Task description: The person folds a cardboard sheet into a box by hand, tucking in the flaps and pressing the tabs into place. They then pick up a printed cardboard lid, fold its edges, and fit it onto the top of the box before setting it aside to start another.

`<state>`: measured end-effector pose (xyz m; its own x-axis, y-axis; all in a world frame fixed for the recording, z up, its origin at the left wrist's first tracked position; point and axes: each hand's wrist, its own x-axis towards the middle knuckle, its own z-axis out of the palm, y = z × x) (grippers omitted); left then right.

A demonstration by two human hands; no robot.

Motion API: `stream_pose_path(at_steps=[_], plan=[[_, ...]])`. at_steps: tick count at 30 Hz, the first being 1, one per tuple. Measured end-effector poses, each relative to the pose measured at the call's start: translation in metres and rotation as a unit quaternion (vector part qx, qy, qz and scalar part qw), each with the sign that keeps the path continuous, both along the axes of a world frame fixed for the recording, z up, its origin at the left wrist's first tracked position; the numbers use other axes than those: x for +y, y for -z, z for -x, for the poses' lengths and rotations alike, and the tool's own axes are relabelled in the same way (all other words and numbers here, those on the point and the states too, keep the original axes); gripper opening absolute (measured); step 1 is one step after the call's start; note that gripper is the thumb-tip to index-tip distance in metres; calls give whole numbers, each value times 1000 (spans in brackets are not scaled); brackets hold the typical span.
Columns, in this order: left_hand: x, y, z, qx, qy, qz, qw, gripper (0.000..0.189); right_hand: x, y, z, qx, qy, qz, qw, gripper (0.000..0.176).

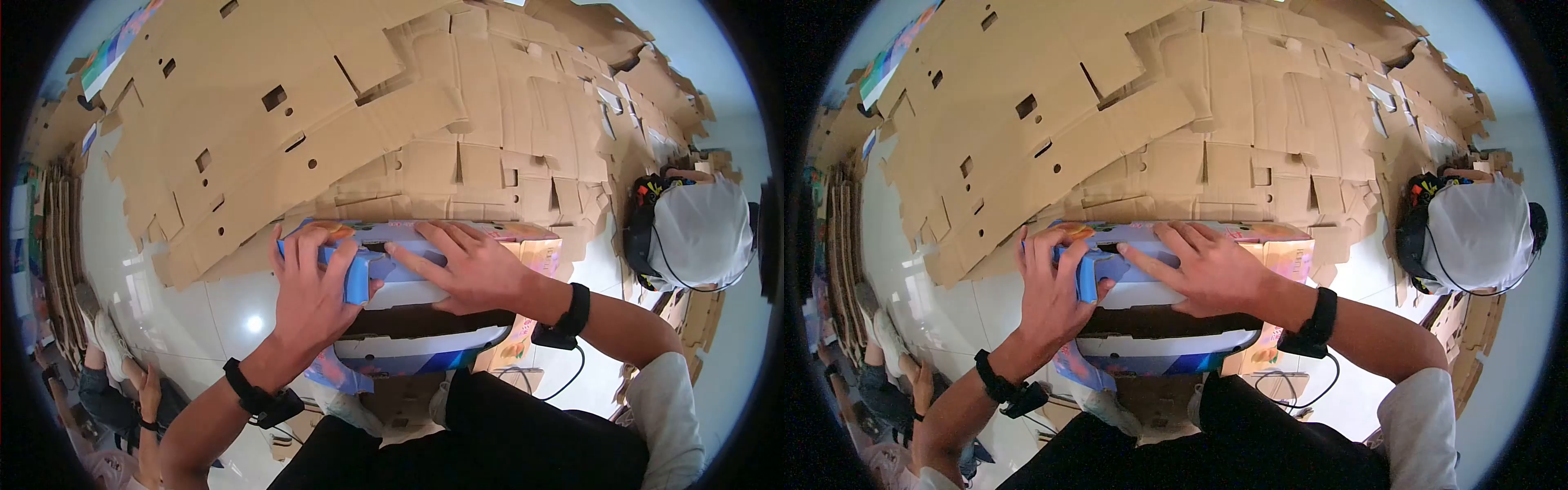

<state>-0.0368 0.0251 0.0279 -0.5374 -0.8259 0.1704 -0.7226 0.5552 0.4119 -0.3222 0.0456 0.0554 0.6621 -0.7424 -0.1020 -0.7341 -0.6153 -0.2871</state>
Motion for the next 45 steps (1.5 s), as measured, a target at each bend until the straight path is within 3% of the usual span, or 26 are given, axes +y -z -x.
stream_pose_path(at_steps=[6, 12, 22, 27, 33, 39, 42, 45], plan=[[-3, -15, 12, -100, 14, 25, 995, 87, 0, 2, 1, 8, 8, -9, 1000, 117], [-10, -30, 16, -172, 50, -2, 984, 86, 0, 5, 6, -2, 0, 6, 1000, 125], [7, -27, 17, -112, 123, 8, 986, 79, 4, 6, 5, -7, -22, -11, 1000, 120], [-1, -23, 24, -45, 177, -34, 983, 82, 3, 7, 7, -21, -26, 4, 999, 107], [-9, -22, 44, -35, 145, -8, 989, 94, 1, 8, 5, -39, -9, -1, 999, 101], [-27, -18, 65, -64, 145, 2, 987, 78, 3, 10, 2, -41, 6, 7, 999, 104], [-28, -17, 47, 5, 188, -66, 980, 66, 3, 10, 3, -56, -6, 38, 998, 111], [-21, -21, 26, 101, 98, -110, 984, 57, 9, 3, 3, -43, 11, 10, 999, 118]])
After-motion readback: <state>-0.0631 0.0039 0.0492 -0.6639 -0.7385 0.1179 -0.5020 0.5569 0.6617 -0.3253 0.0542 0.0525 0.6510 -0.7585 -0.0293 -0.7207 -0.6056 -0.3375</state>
